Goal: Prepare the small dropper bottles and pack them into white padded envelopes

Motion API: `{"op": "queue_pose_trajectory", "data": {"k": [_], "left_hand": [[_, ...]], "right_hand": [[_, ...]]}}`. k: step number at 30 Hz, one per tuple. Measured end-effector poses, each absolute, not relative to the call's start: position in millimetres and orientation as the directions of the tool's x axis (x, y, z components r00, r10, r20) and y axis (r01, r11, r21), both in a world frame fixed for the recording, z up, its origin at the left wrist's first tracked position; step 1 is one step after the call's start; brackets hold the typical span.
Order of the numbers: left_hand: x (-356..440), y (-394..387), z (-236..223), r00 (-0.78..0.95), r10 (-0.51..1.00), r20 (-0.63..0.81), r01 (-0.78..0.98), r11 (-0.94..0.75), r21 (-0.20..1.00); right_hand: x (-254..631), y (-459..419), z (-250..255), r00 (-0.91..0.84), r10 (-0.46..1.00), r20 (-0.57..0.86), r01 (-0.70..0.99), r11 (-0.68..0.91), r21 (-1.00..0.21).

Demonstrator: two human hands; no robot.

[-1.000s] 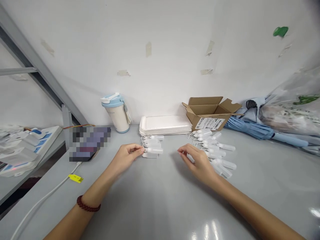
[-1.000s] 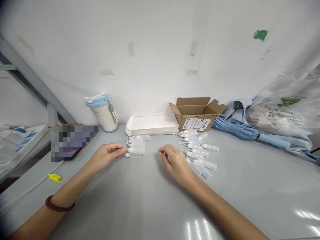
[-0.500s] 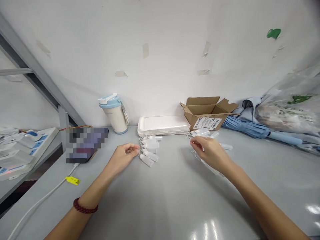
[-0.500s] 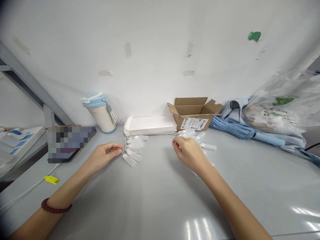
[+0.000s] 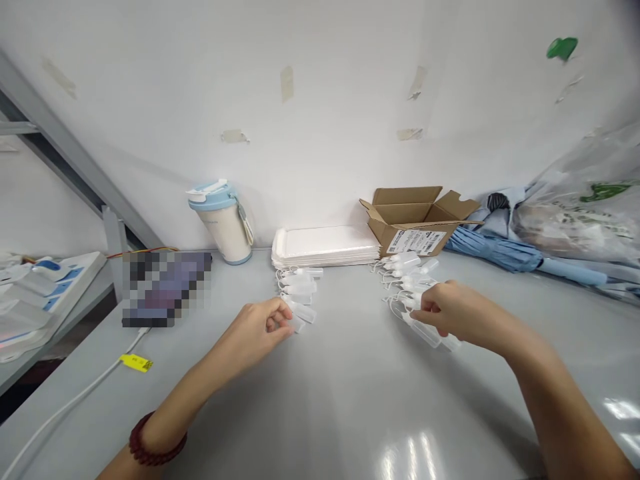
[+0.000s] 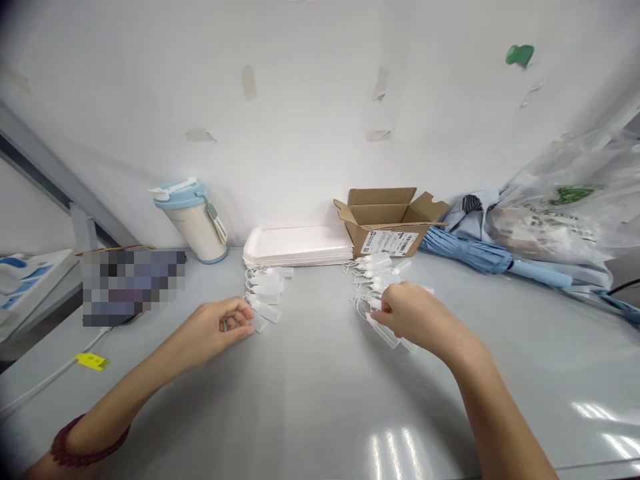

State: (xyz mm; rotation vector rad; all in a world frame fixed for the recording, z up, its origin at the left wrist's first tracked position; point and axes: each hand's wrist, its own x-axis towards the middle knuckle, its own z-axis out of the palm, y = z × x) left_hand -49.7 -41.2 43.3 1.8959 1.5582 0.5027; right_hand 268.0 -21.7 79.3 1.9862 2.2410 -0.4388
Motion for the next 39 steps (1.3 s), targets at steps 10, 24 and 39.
{"op": "queue_pose_trajectory", "data": {"k": [10, 24, 39], "left_hand": [[-40, -46, 46, 0.223, 0.958, -0.181, 0.677, -0.018, 0.736], [-21, -56, 38, 0.319, 0.933, -0.166, 0.440, 0.009, 0.898], [-20, -58, 40, 0.289, 0.950, -0.116, 0.357, 0.005, 0.934]], "right_hand": [[264, -20, 69, -0.175, 0.909, -0.378, 0.979, 0.119, -0.167], [208, -36, 50, -0.584, 0.797, 0.150, 0.611, 0.554, -0.565], [192, -45, 39, -0.631, 0.760, 0.157, 0.505, 0.556, -0.660]]}}
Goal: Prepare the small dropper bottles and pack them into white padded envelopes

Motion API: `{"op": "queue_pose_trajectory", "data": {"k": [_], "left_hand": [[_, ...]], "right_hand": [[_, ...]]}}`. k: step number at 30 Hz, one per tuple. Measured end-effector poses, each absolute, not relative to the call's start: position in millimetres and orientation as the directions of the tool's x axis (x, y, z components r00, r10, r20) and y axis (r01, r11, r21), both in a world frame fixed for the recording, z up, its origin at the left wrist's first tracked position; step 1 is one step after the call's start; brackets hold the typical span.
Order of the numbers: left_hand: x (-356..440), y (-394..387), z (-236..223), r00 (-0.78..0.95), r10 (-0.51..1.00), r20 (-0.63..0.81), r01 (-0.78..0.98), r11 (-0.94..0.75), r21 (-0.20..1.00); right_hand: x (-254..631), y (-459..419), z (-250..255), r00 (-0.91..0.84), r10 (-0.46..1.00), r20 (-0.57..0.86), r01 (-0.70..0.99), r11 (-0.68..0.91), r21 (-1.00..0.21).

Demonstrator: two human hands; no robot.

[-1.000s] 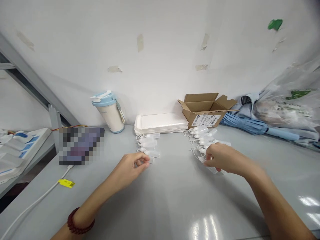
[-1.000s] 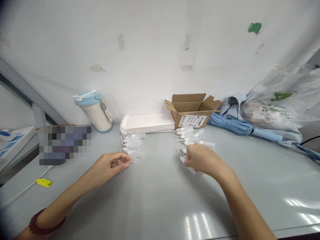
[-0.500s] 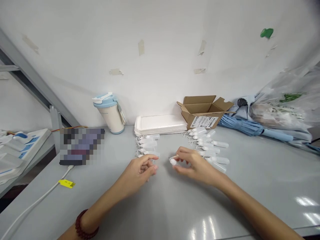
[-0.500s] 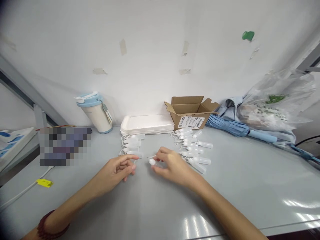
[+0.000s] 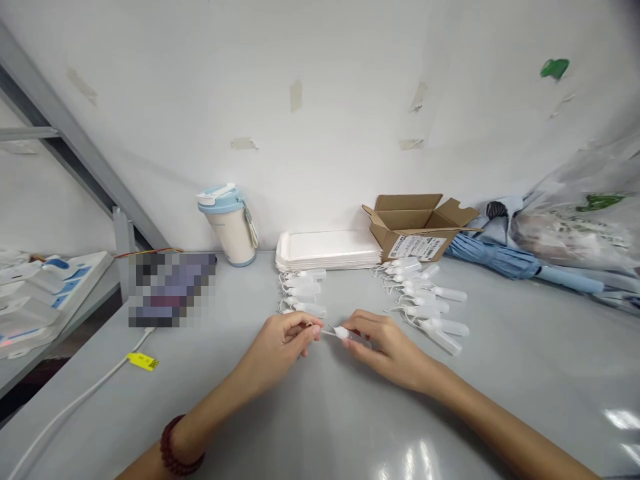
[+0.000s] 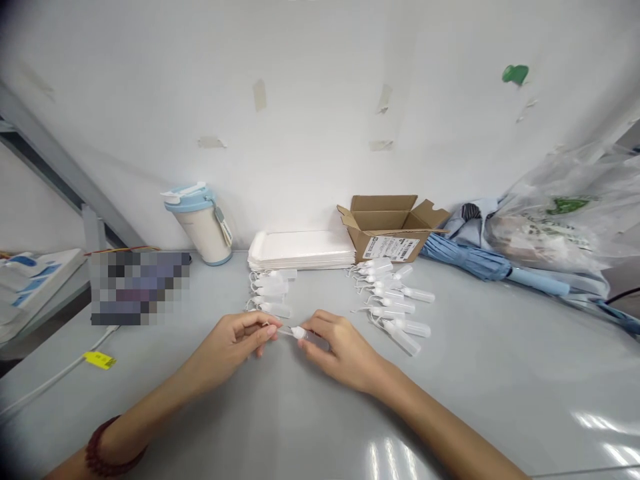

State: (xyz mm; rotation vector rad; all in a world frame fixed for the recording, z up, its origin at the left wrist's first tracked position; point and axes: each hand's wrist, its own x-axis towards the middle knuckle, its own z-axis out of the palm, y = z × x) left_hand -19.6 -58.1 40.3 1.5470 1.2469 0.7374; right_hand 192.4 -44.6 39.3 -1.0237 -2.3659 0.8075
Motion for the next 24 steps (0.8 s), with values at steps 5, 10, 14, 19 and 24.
{"op": "queue_pose_trajectory", "data": {"k": [5, 10, 14, 19, 24], "left_hand": [[-19, -56, 43, 0.196, 0.974, -0.117, 0.317, 0.051, 0.947], [-17, -61, 40, 0.195, 0.979, -0.058, 0.331, -0.010, 0.944], [-12, -66, 40, 0.262, 0.964, -0.038, 0.359, -0.061, 0.931], [-9, -67, 43, 0.257, 0.965, -0.046, 0.395, -0.061, 0.917], [-10, -67, 43, 0.287, 0.957, -0.037, 0.403, -0.085, 0.911]], "right_hand": [[192, -47, 41, -0.615, 0.772, 0.157, 0.478, 0.524, -0.705], [191, -46, 39, -0.570, 0.803, 0.173, 0.506, 0.509, -0.696], [191, -47, 38, -0.589, 0.789, 0.173, 0.471, 0.509, -0.720], [191, -49, 39, -0.619, 0.761, 0.195, 0.422, 0.531, -0.735], [191, -50, 40, -0.628, 0.754, 0.193, 0.418, 0.536, -0.734]]}}
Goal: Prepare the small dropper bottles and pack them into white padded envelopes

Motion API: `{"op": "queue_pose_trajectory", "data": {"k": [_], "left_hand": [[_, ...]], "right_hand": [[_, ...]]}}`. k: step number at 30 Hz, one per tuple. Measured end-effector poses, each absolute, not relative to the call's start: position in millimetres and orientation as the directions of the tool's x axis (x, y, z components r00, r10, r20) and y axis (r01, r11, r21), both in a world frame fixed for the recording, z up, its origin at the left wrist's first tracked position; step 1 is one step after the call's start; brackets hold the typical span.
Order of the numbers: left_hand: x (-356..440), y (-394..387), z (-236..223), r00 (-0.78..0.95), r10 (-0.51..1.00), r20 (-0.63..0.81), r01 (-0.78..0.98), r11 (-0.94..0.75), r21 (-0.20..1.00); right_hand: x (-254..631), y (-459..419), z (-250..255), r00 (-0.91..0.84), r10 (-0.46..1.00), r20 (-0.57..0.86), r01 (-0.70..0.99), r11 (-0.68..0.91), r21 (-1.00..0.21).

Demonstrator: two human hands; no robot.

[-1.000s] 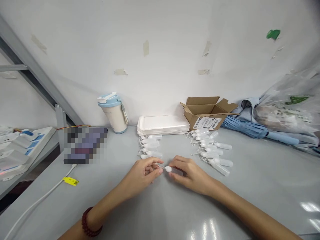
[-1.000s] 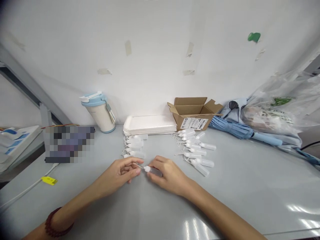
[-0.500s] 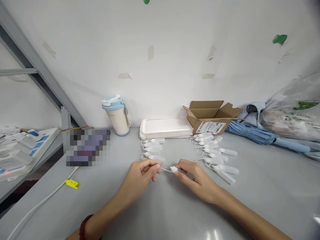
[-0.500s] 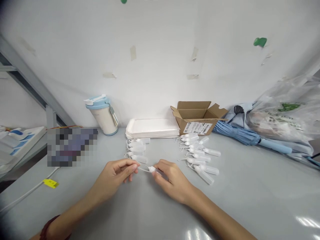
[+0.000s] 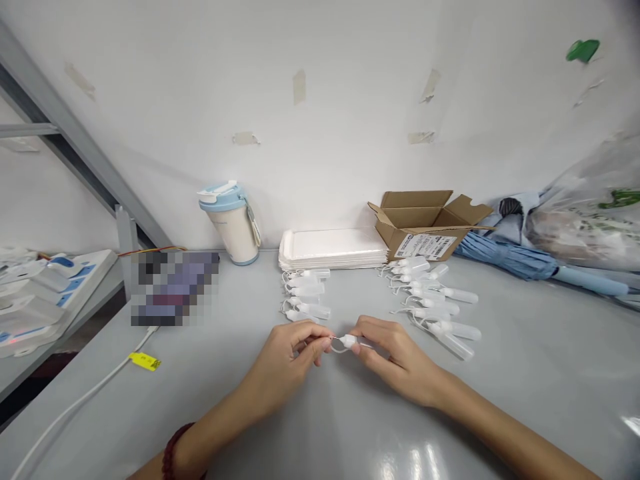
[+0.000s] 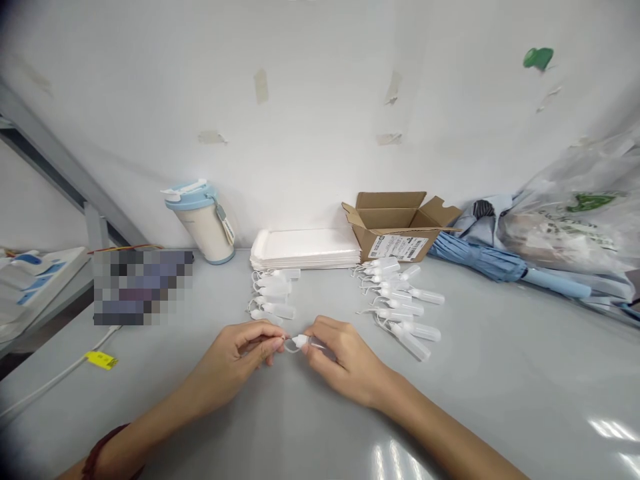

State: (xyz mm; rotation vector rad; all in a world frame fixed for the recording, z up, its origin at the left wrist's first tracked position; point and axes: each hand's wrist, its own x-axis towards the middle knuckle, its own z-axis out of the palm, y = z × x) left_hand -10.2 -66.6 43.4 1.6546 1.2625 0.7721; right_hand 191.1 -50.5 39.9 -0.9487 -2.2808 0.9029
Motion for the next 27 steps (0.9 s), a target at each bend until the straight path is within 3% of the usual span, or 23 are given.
{"op": "queue_pose_trajectory", "data": {"k": [27], "left_hand": [[-11.9, -67.9, 38.9, 0.351, 0.935, 0.050, 0.505, -0.234, 0.831]], "right_hand": [[189.4, -50.7, 40.4, -0.617, 0.770, 0.159, 0.432, 0.501, -0.750]]}}
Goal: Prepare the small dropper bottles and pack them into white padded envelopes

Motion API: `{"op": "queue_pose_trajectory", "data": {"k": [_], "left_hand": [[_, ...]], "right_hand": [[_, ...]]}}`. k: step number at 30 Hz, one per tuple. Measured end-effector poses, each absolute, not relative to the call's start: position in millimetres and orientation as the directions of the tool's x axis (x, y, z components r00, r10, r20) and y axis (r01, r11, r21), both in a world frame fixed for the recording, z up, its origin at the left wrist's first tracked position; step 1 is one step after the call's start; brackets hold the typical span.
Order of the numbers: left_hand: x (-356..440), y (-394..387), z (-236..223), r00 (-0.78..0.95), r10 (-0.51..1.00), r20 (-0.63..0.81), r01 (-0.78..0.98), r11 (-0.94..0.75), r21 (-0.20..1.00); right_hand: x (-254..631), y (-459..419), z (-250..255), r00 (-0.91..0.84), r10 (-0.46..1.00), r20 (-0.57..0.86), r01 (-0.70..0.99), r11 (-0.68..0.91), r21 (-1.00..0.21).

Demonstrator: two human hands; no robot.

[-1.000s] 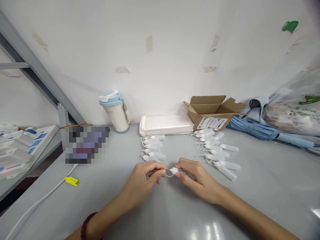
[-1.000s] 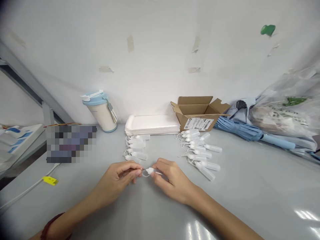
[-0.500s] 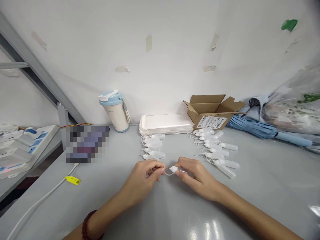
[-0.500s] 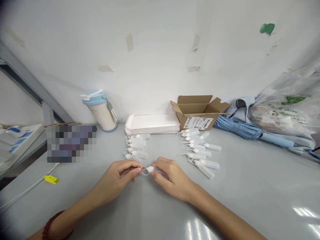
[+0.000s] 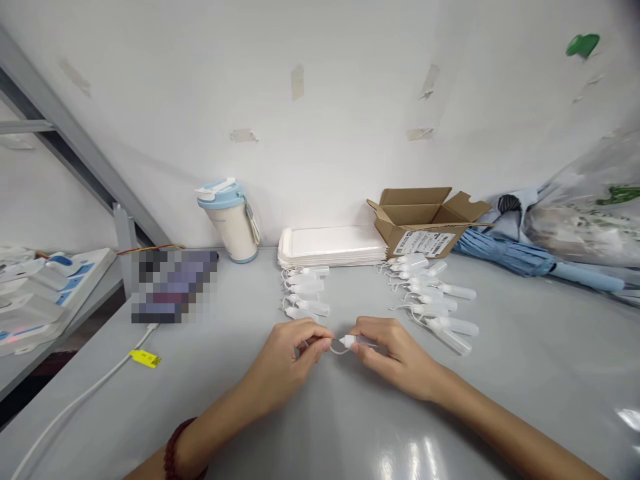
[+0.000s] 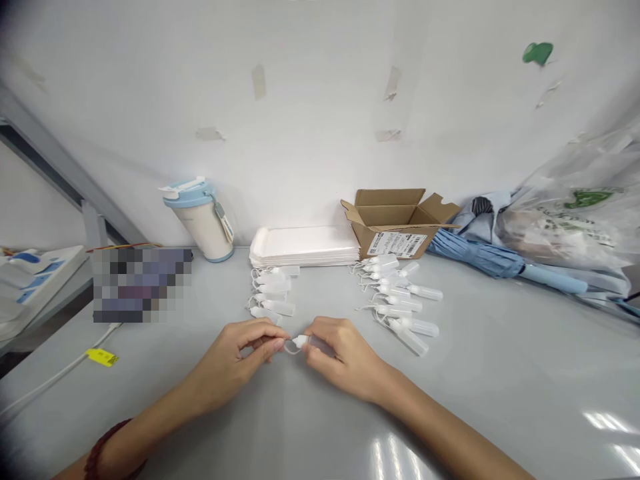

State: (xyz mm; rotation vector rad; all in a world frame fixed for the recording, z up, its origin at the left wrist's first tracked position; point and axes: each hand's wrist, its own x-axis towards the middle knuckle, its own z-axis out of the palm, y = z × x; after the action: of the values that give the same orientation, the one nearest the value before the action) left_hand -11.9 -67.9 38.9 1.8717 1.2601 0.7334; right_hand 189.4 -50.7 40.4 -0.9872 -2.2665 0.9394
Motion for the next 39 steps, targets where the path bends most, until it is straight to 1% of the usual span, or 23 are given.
{"op": "queue_pose_trajectory", "data": {"k": [6, 11, 18, 22, 25, 28, 31, 33, 36, 39], "left_hand": [[-11, -69, 35, 0.373, 0.922, 0.102, 0.518, -0.299, 0.801], [-11, -71, 32, 0.382, 0.915, 0.129, 0.485, -0.317, 0.815], [-10, -72, 32, 0.373, 0.924, 0.081, 0.473, -0.264, 0.841], [-10, -72, 32, 0.375, 0.927, 0.016, 0.453, -0.198, 0.869], [-11, -71, 30, 0.384, 0.923, -0.032, 0.417, -0.142, 0.898], [-10, -70, 31, 0.379, 0.924, -0.054, 0.347, -0.087, 0.934], [-9, -69, 34, 0.375, 0.923, -0.086, 0.231, -0.003, 0.973], [-10, -68, 36, 0.371, 0.923, -0.097, 0.183, 0.030, 0.983], [-12, -66, 39, 0.343, 0.934, -0.097, 0.196, 0.030, 0.980], [-14, -65, 42, 0.329, 0.940, -0.092, 0.239, 0.011, 0.971]], "right_hand": [[187, -52, 39, -0.653, 0.740, 0.161, 0.420, 0.531, -0.736], [187, -53, 39, -0.683, 0.711, 0.168, 0.415, 0.567, -0.711], [189, -53, 38, -0.701, 0.688, 0.188, 0.437, 0.623, -0.649], [189, -54, 35, -0.717, 0.664, 0.214, 0.443, 0.670, -0.596], [189, -55, 34, -0.719, 0.656, 0.230, 0.442, 0.687, -0.577], [190, -54, 35, -0.705, 0.663, 0.252, 0.430, 0.683, -0.591], [192, -53, 39, -0.665, 0.693, 0.279, 0.417, 0.654, -0.631], [194, -52, 42, -0.631, 0.720, 0.290, 0.414, 0.629, -0.658], [195, -51, 44, -0.609, 0.741, 0.282, 0.416, 0.602, -0.681], [194, -51, 44, -0.629, 0.734, 0.256, 0.425, 0.601, -0.677]]}}
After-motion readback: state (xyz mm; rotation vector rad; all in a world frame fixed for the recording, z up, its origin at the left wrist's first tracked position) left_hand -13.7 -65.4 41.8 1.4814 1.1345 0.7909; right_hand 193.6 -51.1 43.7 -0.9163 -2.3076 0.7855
